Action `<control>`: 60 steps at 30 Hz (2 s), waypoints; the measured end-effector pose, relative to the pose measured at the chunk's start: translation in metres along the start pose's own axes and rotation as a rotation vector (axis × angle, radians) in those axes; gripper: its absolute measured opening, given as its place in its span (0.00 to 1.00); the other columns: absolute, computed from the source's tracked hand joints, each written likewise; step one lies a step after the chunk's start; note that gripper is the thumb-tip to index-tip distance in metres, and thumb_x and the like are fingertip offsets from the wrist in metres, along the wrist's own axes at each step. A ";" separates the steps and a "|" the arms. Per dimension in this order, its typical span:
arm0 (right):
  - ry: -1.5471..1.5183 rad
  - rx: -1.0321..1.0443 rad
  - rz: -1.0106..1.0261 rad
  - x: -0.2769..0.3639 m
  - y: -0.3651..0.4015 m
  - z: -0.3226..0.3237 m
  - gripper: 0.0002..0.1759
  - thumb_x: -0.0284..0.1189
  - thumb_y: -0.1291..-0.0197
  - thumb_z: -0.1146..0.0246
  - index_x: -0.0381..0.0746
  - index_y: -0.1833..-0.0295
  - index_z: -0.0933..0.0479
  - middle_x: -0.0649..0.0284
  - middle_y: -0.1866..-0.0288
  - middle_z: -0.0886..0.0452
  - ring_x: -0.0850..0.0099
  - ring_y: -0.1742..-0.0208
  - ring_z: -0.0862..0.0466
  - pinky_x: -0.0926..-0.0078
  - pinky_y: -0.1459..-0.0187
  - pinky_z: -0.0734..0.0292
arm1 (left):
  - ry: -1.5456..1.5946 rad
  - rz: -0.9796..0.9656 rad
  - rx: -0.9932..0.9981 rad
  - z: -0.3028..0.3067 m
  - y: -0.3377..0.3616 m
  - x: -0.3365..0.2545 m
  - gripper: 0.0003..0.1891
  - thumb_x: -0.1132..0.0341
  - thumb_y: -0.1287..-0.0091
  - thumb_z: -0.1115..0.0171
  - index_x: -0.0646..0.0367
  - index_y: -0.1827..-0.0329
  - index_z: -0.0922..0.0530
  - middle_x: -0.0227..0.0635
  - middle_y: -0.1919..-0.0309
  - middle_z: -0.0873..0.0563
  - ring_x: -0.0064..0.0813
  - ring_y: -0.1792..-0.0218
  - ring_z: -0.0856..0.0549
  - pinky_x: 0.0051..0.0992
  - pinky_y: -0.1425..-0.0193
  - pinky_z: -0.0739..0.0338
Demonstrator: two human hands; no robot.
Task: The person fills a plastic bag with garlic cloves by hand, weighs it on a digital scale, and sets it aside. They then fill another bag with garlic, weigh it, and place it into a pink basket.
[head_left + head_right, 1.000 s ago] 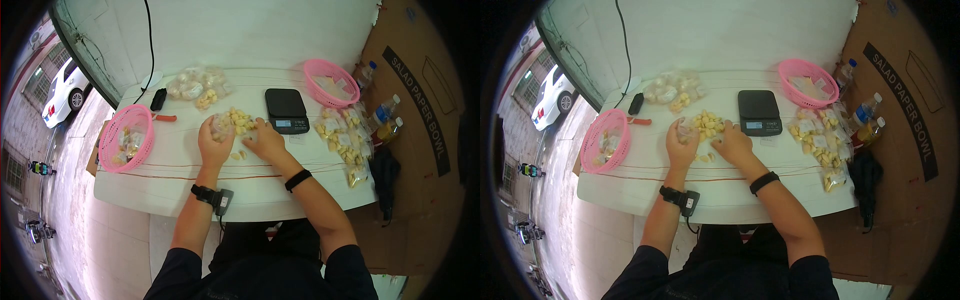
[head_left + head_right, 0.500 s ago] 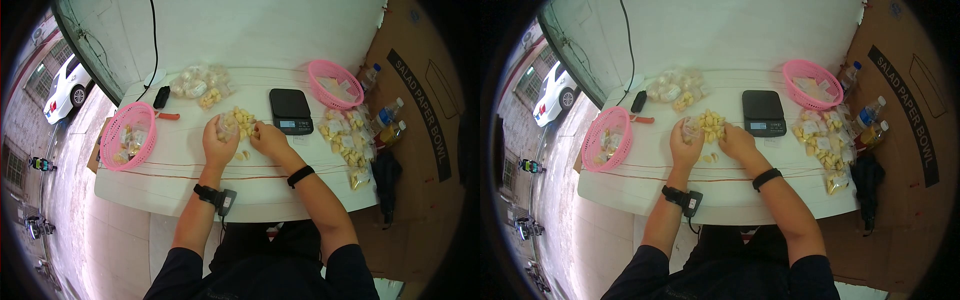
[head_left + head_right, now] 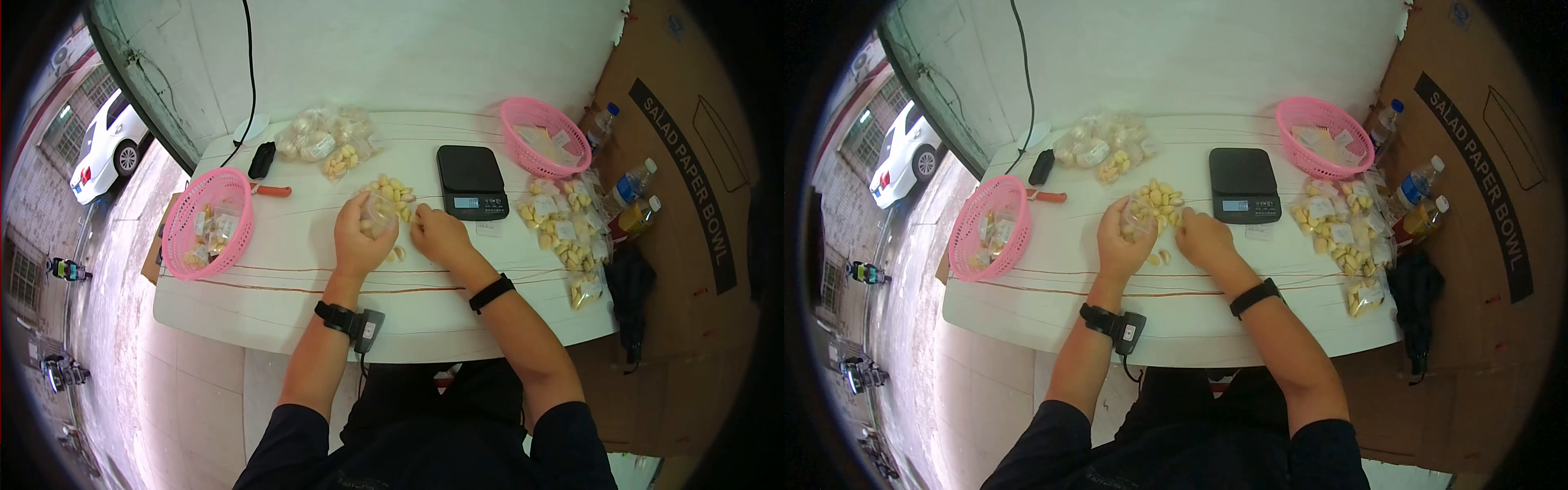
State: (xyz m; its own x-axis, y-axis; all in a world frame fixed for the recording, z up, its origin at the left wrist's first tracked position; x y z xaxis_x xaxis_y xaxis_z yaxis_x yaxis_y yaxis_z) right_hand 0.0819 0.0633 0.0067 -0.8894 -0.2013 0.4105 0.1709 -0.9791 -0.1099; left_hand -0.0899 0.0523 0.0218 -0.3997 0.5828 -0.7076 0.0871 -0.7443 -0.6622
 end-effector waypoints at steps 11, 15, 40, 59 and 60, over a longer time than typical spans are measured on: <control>-1.086 0.024 0.148 0.028 0.013 0.064 0.19 0.41 0.31 0.36 0.35 0.48 0.21 0.71 0.72 0.24 0.85 0.70 0.28 0.81 0.68 0.30 | -0.008 -0.055 0.163 -0.005 0.004 -0.007 0.33 0.68 0.53 0.23 0.60 0.41 0.23 0.44 0.51 0.16 0.45 0.50 0.17 0.38 0.44 0.22; -0.943 0.151 0.098 0.038 0.012 0.066 0.13 0.36 0.28 0.37 0.37 0.51 0.18 0.77 0.72 0.27 0.87 0.70 0.31 0.84 0.70 0.35 | 0.033 -0.114 0.165 -0.009 0.004 -0.004 0.33 0.68 0.53 0.23 0.59 0.40 0.23 0.44 0.50 0.16 0.45 0.49 0.16 0.38 0.44 0.22; -0.797 0.083 0.044 0.040 0.017 0.072 0.14 0.34 0.34 0.37 0.34 0.55 0.14 0.71 0.78 0.23 0.84 0.77 0.27 0.81 0.74 0.32 | 0.027 -0.072 0.170 -0.006 0.004 -0.003 0.34 0.68 0.52 0.22 0.60 0.38 0.24 0.44 0.48 0.17 0.43 0.47 0.17 0.37 0.42 0.22; -0.059 0.131 -0.212 0.014 -0.001 0.016 0.36 0.54 0.44 0.32 0.37 0.42 0.26 0.52 0.52 0.15 0.55 0.51 0.13 0.58 0.53 0.19 | 0.116 0.122 -0.101 0.005 -0.002 0.007 0.26 0.70 0.36 0.29 0.71 0.39 0.28 0.44 0.47 0.18 0.31 0.47 0.17 0.29 0.43 0.21; -0.060 0.130 -0.212 0.017 -0.003 0.014 0.36 0.54 0.44 0.32 0.37 0.42 0.26 0.52 0.52 0.15 0.55 0.51 0.13 0.58 0.53 0.19 | 0.115 0.122 -0.100 0.004 -0.002 0.009 0.26 0.70 0.36 0.29 0.71 0.39 0.28 0.44 0.47 0.18 0.31 0.47 0.17 0.29 0.43 0.21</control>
State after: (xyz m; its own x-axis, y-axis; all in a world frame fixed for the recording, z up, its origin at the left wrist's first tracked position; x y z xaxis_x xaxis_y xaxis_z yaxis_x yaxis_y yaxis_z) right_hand 0.0719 0.0623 0.0264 -0.8852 0.0119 0.4650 0.0394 -0.9942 0.1004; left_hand -0.0970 0.0574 0.0179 -0.2737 0.5280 -0.8039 0.2207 -0.7791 -0.5868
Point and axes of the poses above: each hand's wrist, its own y-axis away from the middle knuckle, its own z-axis out of the back of the hand, x = y × z, the point moved 3 cm from there along -y, towards the middle knuckle
